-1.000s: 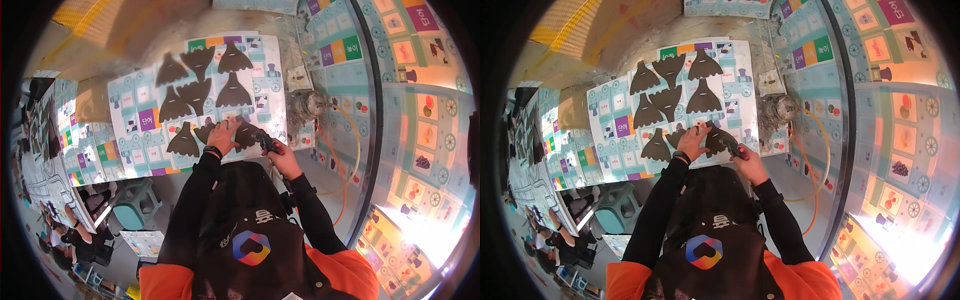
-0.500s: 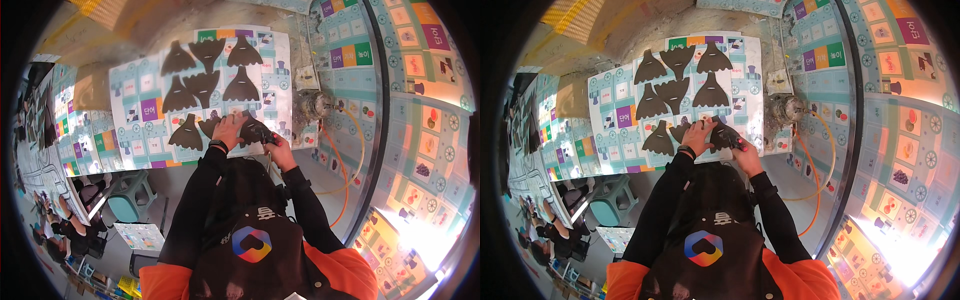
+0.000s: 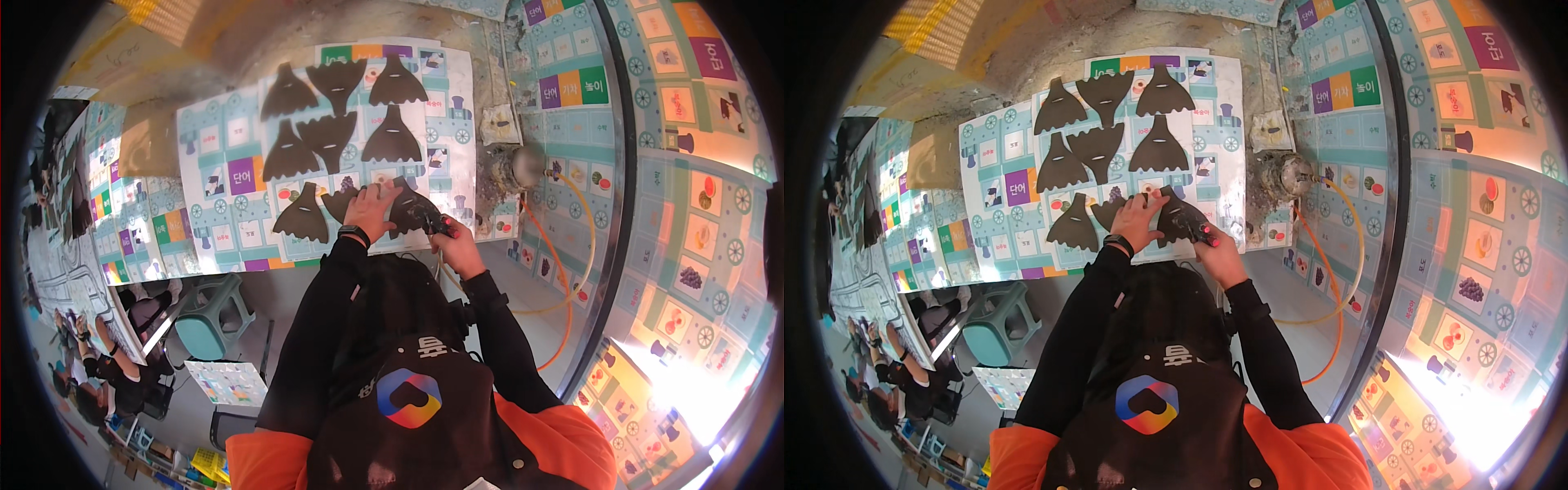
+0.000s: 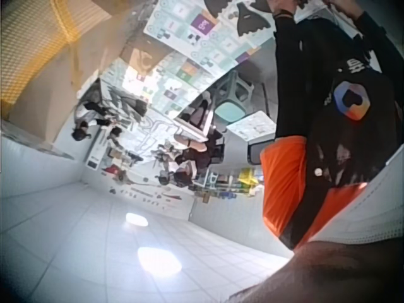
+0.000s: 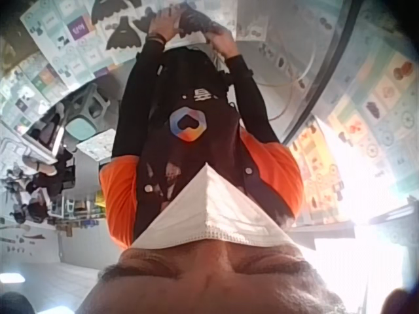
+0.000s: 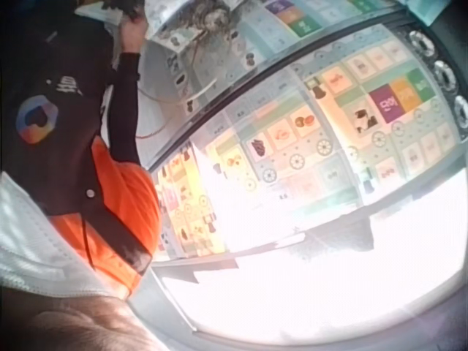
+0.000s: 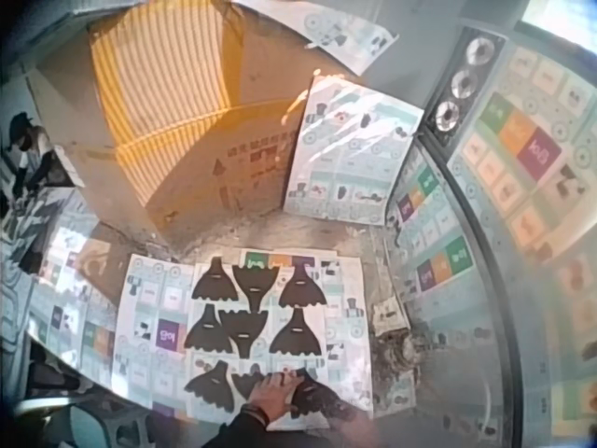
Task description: Applying adhesive to shoe lining components using a spray glue gun and stacking them.
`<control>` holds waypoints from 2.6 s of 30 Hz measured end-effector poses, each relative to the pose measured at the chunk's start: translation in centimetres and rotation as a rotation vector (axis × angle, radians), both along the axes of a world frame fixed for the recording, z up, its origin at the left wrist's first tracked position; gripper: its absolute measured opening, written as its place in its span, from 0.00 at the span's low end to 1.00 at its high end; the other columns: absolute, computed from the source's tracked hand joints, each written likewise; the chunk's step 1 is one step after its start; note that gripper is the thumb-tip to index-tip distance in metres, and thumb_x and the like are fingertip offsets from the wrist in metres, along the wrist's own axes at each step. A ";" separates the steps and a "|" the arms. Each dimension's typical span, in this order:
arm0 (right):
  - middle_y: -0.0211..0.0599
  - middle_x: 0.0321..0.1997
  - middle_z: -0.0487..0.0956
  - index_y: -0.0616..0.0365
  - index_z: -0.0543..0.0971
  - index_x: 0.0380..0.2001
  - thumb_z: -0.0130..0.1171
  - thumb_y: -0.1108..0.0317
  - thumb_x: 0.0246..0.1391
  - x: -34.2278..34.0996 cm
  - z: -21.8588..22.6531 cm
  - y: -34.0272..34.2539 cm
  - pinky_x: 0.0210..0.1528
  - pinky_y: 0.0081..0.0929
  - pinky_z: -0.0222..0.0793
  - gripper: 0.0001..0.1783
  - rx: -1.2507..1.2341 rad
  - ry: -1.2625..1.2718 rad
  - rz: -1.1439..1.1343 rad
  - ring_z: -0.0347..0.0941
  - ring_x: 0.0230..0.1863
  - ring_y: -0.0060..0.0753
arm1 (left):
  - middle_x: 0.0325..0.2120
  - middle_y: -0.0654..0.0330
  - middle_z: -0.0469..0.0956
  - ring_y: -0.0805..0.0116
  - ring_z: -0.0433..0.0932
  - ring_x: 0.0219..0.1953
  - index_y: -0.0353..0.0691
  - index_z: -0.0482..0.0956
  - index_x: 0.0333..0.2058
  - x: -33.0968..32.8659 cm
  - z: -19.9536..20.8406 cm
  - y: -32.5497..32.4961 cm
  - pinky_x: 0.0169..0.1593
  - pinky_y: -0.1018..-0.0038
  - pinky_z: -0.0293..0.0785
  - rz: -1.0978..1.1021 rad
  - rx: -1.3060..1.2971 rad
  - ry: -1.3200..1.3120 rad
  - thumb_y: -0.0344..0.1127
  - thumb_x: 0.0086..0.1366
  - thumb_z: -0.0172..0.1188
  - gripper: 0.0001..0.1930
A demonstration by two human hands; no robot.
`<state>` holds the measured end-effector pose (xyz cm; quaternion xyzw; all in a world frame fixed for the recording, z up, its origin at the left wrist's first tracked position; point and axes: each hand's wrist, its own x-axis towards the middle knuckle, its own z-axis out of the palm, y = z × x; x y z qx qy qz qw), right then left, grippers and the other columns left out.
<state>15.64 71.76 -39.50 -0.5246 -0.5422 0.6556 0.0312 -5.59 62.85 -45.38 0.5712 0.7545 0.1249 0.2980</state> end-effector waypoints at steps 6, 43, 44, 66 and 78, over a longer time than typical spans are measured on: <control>0.26 0.31 0.80 0.59 0.78 0.45 0.55 0.72 0.50 -0.1 5.1 -1.1 0.20 0.21 0.64 0.17 -0.117 0.051 -0.062 0.69 0.22 0.18 | 0.43 0.52 0.70 0.49 0.74 0.46 0.56 0.69 0.63 -3.8 1.2 -3.2 0.50 0.60 0.73 0.115 0.167 -0.107 0.35 0.56 0.70 0.35; 0.30 0.29 0.81 0.58 0.78 0.42 0.55 0.73 0.50 -10.9 5.3 -9.1 0.19 0.20 0.63 0.14 -0.188 0.005 0.024 0.68 0.20 0.17 | 0.44 0.54 0.71 0.51 0.77 0.44 0.58 0.71 0.62 -14.8 2.3 -11.3 0.48 0.60 0.76 0.165 0.148 -0.220 0.25 0.56 0.64 0.34; 0.32 0.29 0.81 0.58 0.78 0.42 0.55 0.72 0.50 -12.0 5.8 -9.1 0.22 0.23 0.65 0.14 -0.197 -0.014 0.069 0.70 0.21 0.21 | 0.46 0.54 0.71 0.52 0.77 0.46 0.59 0.70 0.62 -16.1 2.5 -11.7 0.48 0.61 0.77 0.095 0.098 -0.177 0.26 0.55 0.65 0.35; 0.60 0.33 0.79 0.65 0.76 0.46 0.57 0.67 0.49 -16.7 0.6 -11.8 0.43 0.45 0.70 0.20 0.136 -0.123 0.178 0.74 0.41 0.67 | 0.52 0.57 0.72 0.51 0.76 0.52 0.65 0.66 0.65 -19.1 0.2 -11.4 0.54 0.62 0.76 -0.096 -0.071 -0.166 0.24 0.52 0.68 0.42; 0.30 0.32 0.82 0.61 0.78 0.43 0.52 0.72 0.48 -13.1 6.8 -4.3 0.20 0.18 0.66 0.17 -0.080 0.039 -0.164 0.72 0.25 0.18 | 0.40 0.53 0.73 0.48 0.77 0.45 0.53 0.72 0.58 -16.6 2.8 -5.2 0.45 0.56 0.75 0.041 0.122 -0.144 0.33 0.57 0.67 0.29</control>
